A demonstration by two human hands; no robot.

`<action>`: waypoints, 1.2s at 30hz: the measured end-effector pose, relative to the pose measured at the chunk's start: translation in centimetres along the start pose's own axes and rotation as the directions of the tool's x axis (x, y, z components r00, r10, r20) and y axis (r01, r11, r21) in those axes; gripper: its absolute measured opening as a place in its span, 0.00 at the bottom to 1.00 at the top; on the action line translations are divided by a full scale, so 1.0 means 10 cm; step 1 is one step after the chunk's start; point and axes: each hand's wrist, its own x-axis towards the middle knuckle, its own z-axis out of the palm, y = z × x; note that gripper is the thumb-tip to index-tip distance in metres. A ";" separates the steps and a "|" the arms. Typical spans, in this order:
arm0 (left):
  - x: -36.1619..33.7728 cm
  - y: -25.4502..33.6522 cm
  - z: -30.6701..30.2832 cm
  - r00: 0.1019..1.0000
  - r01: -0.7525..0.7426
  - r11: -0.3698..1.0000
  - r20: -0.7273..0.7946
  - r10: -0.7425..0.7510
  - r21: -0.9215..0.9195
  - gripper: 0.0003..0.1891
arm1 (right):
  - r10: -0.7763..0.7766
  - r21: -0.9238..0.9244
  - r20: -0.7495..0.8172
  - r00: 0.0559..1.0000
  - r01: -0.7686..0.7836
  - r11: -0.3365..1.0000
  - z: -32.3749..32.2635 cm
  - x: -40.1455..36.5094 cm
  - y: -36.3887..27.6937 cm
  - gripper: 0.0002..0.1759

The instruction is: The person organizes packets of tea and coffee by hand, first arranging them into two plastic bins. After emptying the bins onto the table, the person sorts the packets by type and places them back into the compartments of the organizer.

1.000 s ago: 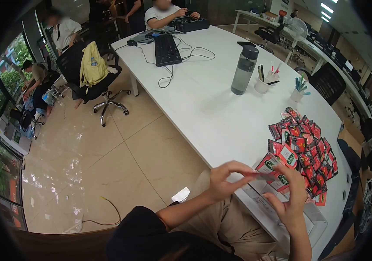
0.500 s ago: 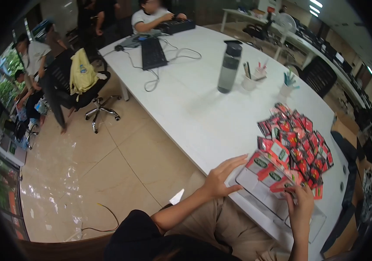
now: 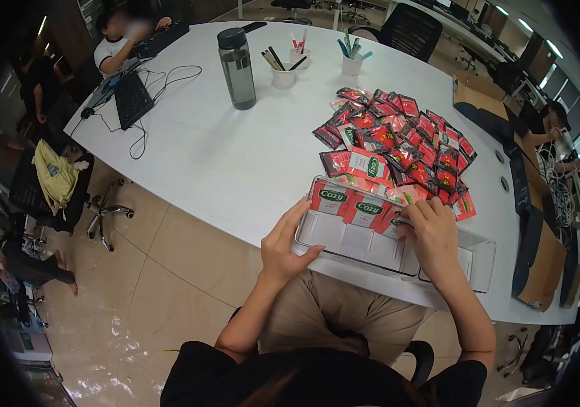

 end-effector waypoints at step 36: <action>0.01 -0.04 -0.02 0.999 -0.023 1.000 0.039 0.023 -0.004 0.42 | 0.109 0.126 0.391 0.914 -0.170 0.977 1.13 2.03 0.89 0.56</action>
